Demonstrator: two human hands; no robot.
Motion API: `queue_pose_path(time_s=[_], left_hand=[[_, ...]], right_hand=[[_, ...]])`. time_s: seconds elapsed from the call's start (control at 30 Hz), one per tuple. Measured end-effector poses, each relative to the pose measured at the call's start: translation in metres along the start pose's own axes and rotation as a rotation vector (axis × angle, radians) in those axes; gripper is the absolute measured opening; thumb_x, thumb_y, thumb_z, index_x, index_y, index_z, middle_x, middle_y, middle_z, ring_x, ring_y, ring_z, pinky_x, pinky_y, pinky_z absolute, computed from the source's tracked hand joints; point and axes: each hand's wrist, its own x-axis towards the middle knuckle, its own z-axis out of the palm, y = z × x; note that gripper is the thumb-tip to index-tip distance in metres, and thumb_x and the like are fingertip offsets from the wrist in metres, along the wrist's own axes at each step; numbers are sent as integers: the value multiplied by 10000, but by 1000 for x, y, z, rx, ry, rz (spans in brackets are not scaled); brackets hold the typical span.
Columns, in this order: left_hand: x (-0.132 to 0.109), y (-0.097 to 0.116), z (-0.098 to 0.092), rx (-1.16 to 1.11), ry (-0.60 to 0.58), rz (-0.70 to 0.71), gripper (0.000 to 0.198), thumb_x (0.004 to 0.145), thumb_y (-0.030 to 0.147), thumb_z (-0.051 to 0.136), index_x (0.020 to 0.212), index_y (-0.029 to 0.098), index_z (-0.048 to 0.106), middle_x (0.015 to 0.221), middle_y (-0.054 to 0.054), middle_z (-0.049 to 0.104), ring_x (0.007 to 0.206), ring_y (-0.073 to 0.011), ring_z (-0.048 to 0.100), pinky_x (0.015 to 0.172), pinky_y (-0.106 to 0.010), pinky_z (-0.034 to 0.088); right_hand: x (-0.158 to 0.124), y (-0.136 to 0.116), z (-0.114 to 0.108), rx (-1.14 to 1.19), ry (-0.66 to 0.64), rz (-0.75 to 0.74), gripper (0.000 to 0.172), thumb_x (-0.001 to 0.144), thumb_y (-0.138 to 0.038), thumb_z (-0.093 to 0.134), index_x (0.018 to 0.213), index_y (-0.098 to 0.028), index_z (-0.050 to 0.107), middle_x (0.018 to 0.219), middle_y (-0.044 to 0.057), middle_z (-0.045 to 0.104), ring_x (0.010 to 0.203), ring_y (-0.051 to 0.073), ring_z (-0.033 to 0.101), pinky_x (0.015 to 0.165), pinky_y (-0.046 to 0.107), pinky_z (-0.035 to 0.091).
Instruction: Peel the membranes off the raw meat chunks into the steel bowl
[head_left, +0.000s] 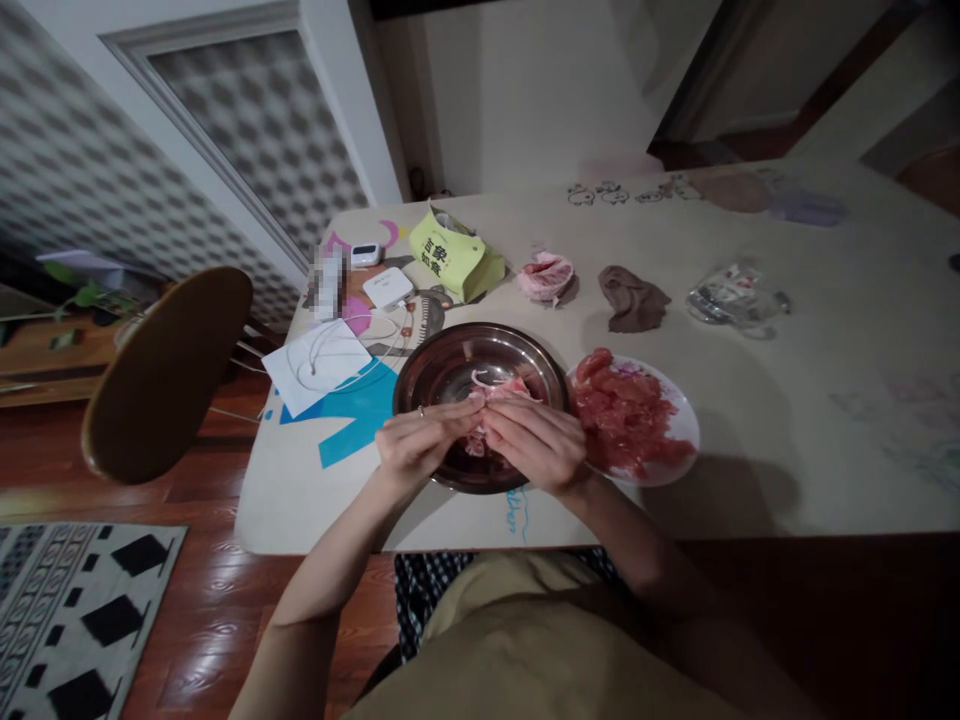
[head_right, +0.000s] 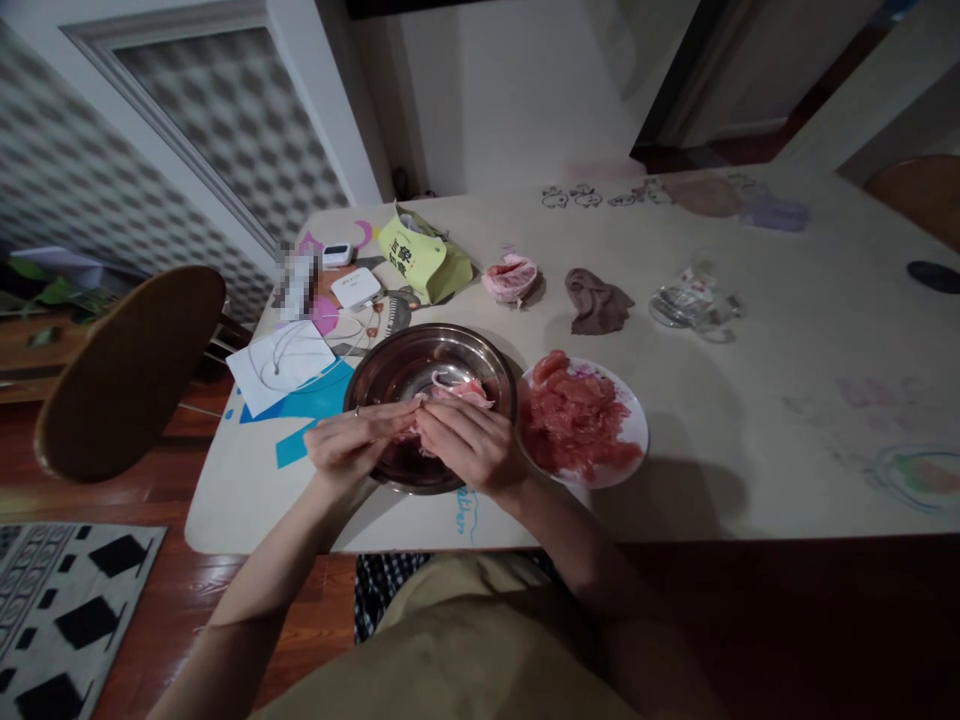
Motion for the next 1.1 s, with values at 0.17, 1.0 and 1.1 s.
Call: queue_pose_path(time_s=[0.17, 1.0, 1.1], left_hand=[[3, 2, 1, 27, 95, -141, 224, 897, 77, 698, 1059, 209, 781, 1059, -46, 810, 956, -180, 798, 838, -249, 664], [-15, -3, 4, 66, 72, 86, 450, 927, -20, 586, 1301, 211, 679, 1356, -68, 692, 1181, -224, 726, 920, -352, 680], [-12, -3, 6, 21, 160, 44, 473, 889, -52, 612, 1265, 222, 698, 1307, -71, 717, 1137, -239, 746, 880, -379, 693]], right_hand=[[10, -4, 1, 70, 24, 125, 279, 909, -64, 640, 1145, -193, 714, 1029, 46, 801, 998, 177, 771, 951, 315, 650], [19, -18, 4, 88, 131, 266, 212, 871, -58, 671, 993, -219, 735, 908, 4, 791, 834, 140, 765, 869, 286, 650], [20, -12, 2, 198, 74, 229, 223, 904, -96, 679, 1091, -207, 727, 1011, 43, 790, 940, 164, 764, 927, 334, 650]])
